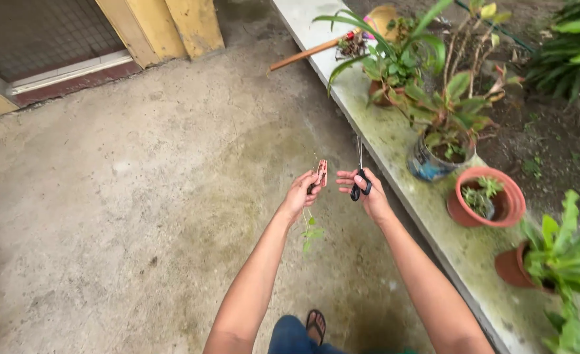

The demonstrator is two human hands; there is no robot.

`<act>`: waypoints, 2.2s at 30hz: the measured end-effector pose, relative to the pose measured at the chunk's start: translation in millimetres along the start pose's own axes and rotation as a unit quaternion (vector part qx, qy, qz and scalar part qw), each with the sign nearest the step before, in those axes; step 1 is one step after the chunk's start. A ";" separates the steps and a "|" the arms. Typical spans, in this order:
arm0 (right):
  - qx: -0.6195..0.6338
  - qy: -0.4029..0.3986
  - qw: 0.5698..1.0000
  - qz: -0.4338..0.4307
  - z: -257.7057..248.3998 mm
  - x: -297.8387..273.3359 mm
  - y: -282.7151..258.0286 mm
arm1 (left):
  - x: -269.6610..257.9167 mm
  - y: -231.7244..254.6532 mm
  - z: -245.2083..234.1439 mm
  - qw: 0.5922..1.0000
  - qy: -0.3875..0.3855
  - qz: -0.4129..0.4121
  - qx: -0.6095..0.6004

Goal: Pruning and trimming various potted plants in a garden setting.

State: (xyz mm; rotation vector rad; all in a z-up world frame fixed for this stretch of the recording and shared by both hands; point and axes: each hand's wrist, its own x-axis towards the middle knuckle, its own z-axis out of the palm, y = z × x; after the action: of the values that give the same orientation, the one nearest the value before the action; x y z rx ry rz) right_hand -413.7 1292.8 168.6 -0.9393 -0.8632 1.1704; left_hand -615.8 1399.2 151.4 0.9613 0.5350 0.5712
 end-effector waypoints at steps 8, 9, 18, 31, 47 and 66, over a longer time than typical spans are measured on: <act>-0.009 -0.002 1.000 -0.017 -50.1 213.8 4.8 | 185.5 69.7 -73.8 1.000 -0.024 0.007 0.010; -0.016 0.012 1.000 -0.022 -55.6 239.4 4.3 | 212.0 78.6 -84.3 0.999 -0.032 0.007 0.017; -0.007 0.122 0.990 -0.063 -135.5 446.2 -8.3 | 445.8 158.6 -132.9 0.995 -0.092 -0.031 0.024; -0.129 0.276 0.949 -0.080 -313.1 665.0 2.1 | 779.5 177.5 -125.1 0.982 -0.154 -0.106 0.028; -0.085 0.567 0.804 0.158 -439.5 768.5 139.6 | 1075.6 -2.1 -149.1 0.971 -0.118 -0.134 0.157; -0.276 0.559 0.762 0.177 -426.3 756.9 125.5 | 1073.4 -12.1 -158.7 0.772 -0.319 -0.111 0.538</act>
State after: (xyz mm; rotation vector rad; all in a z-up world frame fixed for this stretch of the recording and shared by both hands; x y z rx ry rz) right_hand 70.5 1989.9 -55.1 -2.0510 0.0088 0.4134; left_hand 68.4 2199.1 -112.7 2.0428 0.3096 -0.3942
